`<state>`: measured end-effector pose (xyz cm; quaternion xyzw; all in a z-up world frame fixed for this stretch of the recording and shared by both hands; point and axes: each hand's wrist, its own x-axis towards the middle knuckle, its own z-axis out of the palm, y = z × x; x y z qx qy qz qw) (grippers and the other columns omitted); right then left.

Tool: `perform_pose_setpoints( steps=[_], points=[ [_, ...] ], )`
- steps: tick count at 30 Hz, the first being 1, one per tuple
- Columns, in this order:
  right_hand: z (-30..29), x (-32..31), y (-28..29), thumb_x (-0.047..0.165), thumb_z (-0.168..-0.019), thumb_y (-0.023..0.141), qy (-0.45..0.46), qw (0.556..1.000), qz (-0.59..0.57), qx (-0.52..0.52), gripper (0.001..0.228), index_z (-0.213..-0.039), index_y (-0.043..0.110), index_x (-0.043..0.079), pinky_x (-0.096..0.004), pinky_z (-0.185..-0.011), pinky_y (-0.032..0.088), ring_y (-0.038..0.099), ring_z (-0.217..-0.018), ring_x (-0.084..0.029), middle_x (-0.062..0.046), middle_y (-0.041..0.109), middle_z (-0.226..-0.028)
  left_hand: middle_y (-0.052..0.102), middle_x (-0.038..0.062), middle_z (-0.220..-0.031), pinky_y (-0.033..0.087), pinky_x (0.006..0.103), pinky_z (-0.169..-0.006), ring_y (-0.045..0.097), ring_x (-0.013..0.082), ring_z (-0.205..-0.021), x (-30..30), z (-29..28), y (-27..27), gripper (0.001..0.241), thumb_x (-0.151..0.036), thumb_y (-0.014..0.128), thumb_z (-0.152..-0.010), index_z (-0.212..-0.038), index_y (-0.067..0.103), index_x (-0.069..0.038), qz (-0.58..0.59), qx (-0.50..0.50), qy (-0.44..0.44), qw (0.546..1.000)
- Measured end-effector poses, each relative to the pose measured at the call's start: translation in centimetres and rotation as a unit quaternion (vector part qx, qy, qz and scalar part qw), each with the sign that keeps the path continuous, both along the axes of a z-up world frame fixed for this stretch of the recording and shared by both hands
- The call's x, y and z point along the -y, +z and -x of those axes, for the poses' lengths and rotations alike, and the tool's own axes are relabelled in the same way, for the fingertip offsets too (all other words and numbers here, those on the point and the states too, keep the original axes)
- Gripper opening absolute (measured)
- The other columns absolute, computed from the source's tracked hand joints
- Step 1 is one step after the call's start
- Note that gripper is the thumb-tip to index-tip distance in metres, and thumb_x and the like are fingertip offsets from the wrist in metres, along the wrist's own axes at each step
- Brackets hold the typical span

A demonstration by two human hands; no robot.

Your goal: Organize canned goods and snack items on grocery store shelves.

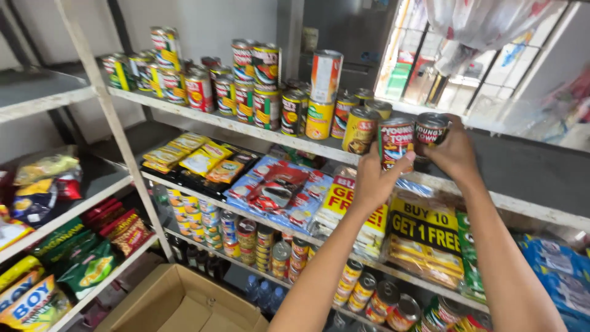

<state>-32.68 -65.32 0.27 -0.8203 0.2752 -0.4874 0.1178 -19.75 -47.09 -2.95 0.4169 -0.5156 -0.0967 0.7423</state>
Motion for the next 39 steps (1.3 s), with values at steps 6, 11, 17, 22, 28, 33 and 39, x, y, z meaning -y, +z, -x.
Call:
perform_pose_setpoints(
  steps=[6,11,17,22,28,33,39],
  points=[
    [-0.7,-7.7,-0.2,0.020,-0.091,0.090,-0.005,0.973,0.191,0.127,0.067,-0.139,0.051,-0.006,-0.039,-0.097,0.055,0.070,-0.116,-0.033,-0.024,0.068,-0.122,0.075,0.011,-0.108,0.055,0.0323,-0.088,0.070,0.0150,-0.098,-0.9,-1.0,1.0,0.048,-0.038,0.074,-0.092,-0.121,0.069,0.000,0.007,-0.053,-0.081,0.995],
    [-1.8,-11.3,-2.9,0.024,-0.100,0.083,0.079,0.958,0.186,0.202,0.059,-0.140,0.049,-0.003,-0.034,-0.101,0.052,0.065,-0.109,-0.025,-0.018,0.064,-0.122,0.073,0.006,-0.106,0.054,0.0302,-0.085,0.067,0.0123,-0.096,-5.3,-2.8,0.5,0.047,-0.039,0.074,-0.092,-0.120,0.068,-0.002,0.002,-0.083,-0.093,0.992],
    [-6.5,-20.4,-1.8,0.028,-0.103,0.072,0.204,0.969,-0.007,0.140,0.044,-0.133,0.057,-0.001,-0.033,-0.098,0.050,0.062,-0.102,-0.016,-0.009,0.068,-0.116,0.072,0.003,-0.100,0.052,0.0300,-0.079,0.064,0.0102,-0.089,-13.3,-6.9,0.3,0.046,-0.040,0.074,-0.093,-0.118,0.068,-0.002,-0.043,-0.106,-0.063,0.991],
    [-12.1,-27.7,-2.2,0.024,-0.096,0.068,0.430,0.822,-0.300,0.221,0.039,-0.129,0.057,0.007,-0.032,-0.085,0.055,0.066,-0.100,-0.010,-0.002,0.068,-0.115,0.072,0.002,-0.101,0.051,0.0305,-0.077,0.063,0.0102,-0.087,-20.8,-11.2,-0.7,0.046,-0.038,0.074,-0.092,-0.119,0.067,-0.002,-0.063,-0.110,0.001,0.992],
    [-18.5,-34.6,-4.7,0.021,-0.099,0.070,0.496,0.785,-0.316,0.194,0.037,-0.130,0.058,0.003,-0.029,-0.089,0.055,0.065,-0.101,-0.010,-0.004,0.068,-0.116,0.071,0.003,-0.114,0.053,0.0293,-0.089,0.064,0.0096,-0.101,-31.7,-14.6,-1.8,0.049,-0.038,0.073,-0.094,-0.127,0.064,-0.002,-0.065,-0.134,0.024,0.989],
    [-22.2,-43.0,-4.7,0.020,-0.098,0.068,0.554,0.728,-0.353,0.196,0.036,-0.129,0.057,0.005,-0.030,-0.086,0.055,0.065,-0.099,-0.010,-0.004,0.067,-0.114,0.072,0.004,-0.113,0.056,0.0326,-0.086,0.067,0.0123,-0.101,-40.8,-16.5,-2.0,0.049,-0.038,0.072,-0.092,-0.128,0.063,-0.005,-0.108,-0.187,0.052,0.975],
    [-26.0,-52.5,-5.1,0.021,-0.099,0.068,0.590,0.703,-0.361,0.165,0.038,-0.130,0.057,0.003,-0.030,-0.089,0.054,0.065,-0.101,-0.011,-0.005,0.067,-0.115,0.072,0.004,-0.112,0.052,0.0317,-0.082,0.066,0.0130,-0.098,-51.9,-18.1,-1.9,0.048,-0.036,0.072,-0.093,-0.130,0.063,-0.006,-0.118,-0.178,0.119,0.970]
  ],
)
